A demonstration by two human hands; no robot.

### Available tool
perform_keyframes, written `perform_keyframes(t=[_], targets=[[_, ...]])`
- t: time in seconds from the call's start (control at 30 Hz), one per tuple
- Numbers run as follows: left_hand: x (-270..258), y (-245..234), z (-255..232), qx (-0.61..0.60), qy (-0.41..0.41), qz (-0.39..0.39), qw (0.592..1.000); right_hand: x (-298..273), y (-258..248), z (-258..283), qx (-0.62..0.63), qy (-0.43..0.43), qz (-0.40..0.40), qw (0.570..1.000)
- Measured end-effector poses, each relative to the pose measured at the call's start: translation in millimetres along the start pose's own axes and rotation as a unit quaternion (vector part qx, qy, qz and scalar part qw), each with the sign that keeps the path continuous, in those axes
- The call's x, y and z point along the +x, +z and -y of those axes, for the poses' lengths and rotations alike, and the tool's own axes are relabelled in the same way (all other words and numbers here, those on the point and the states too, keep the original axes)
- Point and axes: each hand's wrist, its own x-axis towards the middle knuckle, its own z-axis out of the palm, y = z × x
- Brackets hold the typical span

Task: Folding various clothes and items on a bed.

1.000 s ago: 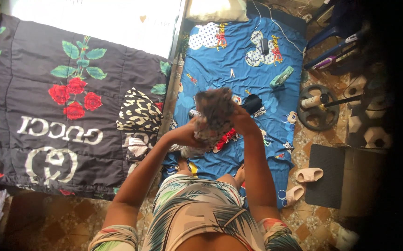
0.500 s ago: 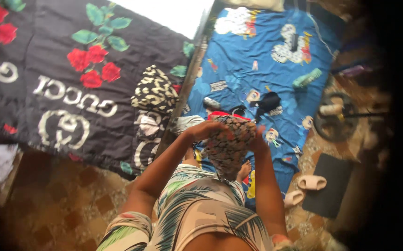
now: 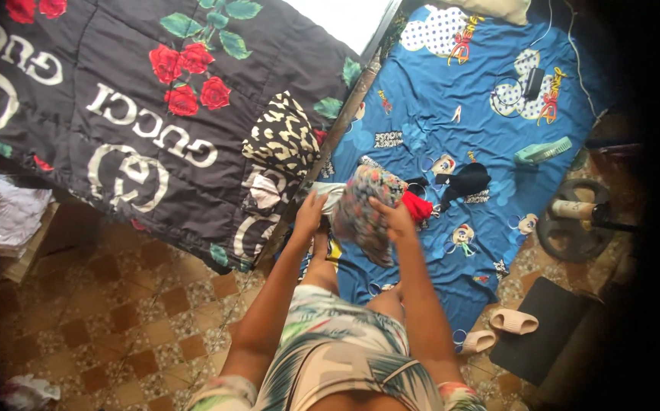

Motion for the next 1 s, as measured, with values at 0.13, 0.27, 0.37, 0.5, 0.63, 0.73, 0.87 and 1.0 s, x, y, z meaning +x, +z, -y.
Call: perform_keyframes(t=[0.13,0.27,0.37,0.5,0.63,0.73,0.87,1.0], targets=[[-53,-17,-113,-0.104,-0.297,0.085,0.945,32,45,-35,0.084,-0.076,-0.058,0.992],[-24,-16,-50,-0.415,-0.188,0.09,0.885,36,76,-71,0.171,0.008,-0.019,0.985],[-2,-14,-28,-0.483,-0.174,0.086,0.854,63,56,-118,0.186,0.041,0.0,0.982],[38,-1,37,-0.36,-0.076,-0.048,0.928,90,63,-131,-0.2,-0.17,-0.144,0.954],[82,-8,28,-0.303,0.019,-0.096,0.948,148,14,-176,-0.487,-0.264,-0.189,0.811],[143,-11,62,-0.291,-0.138,-0.179,0.93,187,-22,-233,-0.439,-0.128,-0.136,0.879],[205,-36,24,-0.363,-0.058,-0.161,0.916,217,62,-166,-0.372,-0.154,-0.06,0.914],[276,-71,100,-0.262,-0.112,-0.162,0.945,274,148,-146,-0.49,-0.316,0.04,0.812]])
